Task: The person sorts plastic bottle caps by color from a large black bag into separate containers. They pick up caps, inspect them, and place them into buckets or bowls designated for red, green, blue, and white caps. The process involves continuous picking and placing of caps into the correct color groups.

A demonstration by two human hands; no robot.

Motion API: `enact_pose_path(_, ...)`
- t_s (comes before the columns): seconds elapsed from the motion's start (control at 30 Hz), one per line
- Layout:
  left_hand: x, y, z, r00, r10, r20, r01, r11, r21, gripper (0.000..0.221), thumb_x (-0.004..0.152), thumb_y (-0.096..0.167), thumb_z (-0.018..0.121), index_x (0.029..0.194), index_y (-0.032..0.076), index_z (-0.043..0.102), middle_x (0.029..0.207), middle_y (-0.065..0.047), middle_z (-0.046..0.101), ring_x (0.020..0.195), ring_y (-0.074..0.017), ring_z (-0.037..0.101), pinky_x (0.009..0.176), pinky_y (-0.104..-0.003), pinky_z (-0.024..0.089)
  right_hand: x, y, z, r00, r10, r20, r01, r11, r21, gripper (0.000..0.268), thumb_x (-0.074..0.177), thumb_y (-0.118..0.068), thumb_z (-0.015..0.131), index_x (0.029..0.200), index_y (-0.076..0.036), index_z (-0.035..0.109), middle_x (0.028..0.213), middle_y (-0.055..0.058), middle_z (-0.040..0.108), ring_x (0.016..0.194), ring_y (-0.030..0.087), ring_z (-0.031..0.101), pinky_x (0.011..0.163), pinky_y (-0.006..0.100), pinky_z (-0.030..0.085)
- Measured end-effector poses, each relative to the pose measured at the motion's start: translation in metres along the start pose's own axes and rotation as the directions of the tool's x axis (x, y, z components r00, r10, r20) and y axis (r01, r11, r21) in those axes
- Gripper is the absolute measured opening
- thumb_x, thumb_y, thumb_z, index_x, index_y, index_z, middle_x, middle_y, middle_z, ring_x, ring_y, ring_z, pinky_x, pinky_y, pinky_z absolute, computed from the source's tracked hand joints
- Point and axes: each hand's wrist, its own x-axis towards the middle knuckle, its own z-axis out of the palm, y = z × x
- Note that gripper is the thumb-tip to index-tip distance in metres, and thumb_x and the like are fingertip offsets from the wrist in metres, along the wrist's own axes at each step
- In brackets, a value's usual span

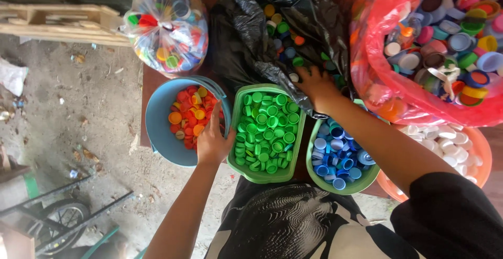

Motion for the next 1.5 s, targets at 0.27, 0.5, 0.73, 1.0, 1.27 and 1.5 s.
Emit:
enact_pose_path(0.27, 0.000, -0.001, 0.002, 1.000, 0.004, -0.002, -0.004, 1.000, 0.014, 0.088, 0.087, 0.033, 0.069, 0.161, 0.025, 0.021, 0.107, -0.024, 0.072, 0.084, -0.0462, 0.070, 0.073, -0.056, 0.056, 0.006, -0.010, -0.005, 0.994, 0.109, 0.013, -0.109, 0.993, 0.044, 0.052, 0.085, -0.023, 0.061, 0.137, -0.029, 0.060, 0.146, 0.012, 0.042, 0.122, 0.044, 0.047, 0.091, 0.055, 0.050)
enact_pose_path(0.5, -0.001, 0.001, 0.002, 1.000, -0.023, 0.002, 0.022, 0.999, 0.032, 0.091, 0.085, 0.032, 0.069, 0.162, 0.025, 0.021, 0.102, -0.022, 0.072, 0.085, -0.0451, 0.070, 0.074, -0.056, 0.056, 0.012, -0.013, 0.002, 0.988, 0.139, -0.061, -0.138, 0.990, 0.020, 0.047, 0.091, -0.019, 0.058, 0.136, -0.033, 0.057, 0.138, 0.013, 0.044, 0.116, 0.048, 0.050, 0.083, 0.055, 0.053)
enact_pose_path(0.73, 0.001, -0.002, 0.009, 0.999, 0.027, -0.045, -0.027, 1.000, 0.002, 0.090, 0.084, 0.030, 0.069, 0.161, 0.024, 0.023, 0.103, -0.020, 0.073, 0.084, -0.0442, 0.070, 0.072, -0.056, 0.057, 0.013, -0.007, 0.003, 0.990, 0.132, -0.055, -0.133, 0.991, -0.022, 0.056, 0.089, -0.013, 0.057, 0.141, -0.035, 0.055, 0.139, 0.013, 0.044, 0.113, 0.048, 0.053, 0.077, 0.052, 0.056)
enact_pose_path(1.0, -0.001, -0.001, 0.005, 0.999, 0.000, -0.034, 0.001, 0.999, 0.038, 0.089, 0.087, 0.032, 0.068, 0.162, 0.026, 0.021, 0.104, -0.024, 0.072, 0.085, -0.0470, 0.069, 0.074, -0.057, 0.056, 0.038, 0.010, 0.002, 0.809, 0.506, 0.299, -0.250, -0.163, 0.954, 0.022, 0.094, -0.024, 0.066, 0.110, -0.020, 0.051, 0.116, 0.019, 0.056, 0.094, 0.035, 0.058, 0.066, 0.043, 0.046)
enact_pose_path(1.27, 0.000, 0.003, -0.001, 0.999, -0.034, 0.004, 0.034, 0.999, -0.005, 0.090, 0.086, 0.034, 0.069, 0.161, 0.028, 0.020, 0.105, -0.024, 0.073, 0.083, -0.0468, 0.070, 0.073, -0.057, 0.056, 0.032, 0.041, 0.020, 0.916, 0.333, -0.226, 0.011, 0.541, 0.841, 0.010, 0.089, -0.007, 0.065, 0.096, -0.008, 0.059, 0.084, 0.006, 0.060, 0.069, 0.018, 0.060, 0.060, 0.034, 0.047)
enact_pose_path(1.5, -0.001, -0.007, 0.002, 0.999, 0.033, -0.003, -0.033, 0.998, -0.052, 0.091, 0.085, 0.029, 0.068, 0.162, 0.027, 0.020, 0.110, -0.023, 0.072, 0.084, -0.0458, 0.071, 0.075, -0.057, 0.057, 0.019, 0.008, -0.029, 0.897, 0.439, 0.042, -0.005, -0.084, 0.996, 0.012, 0.085, -0.008, 0.060, 0.097, -0.008, 0.061, 0.099, 0.002, 0.066, 0.084, 0.013, 0.063, 0.071, 0.032, 0.057)
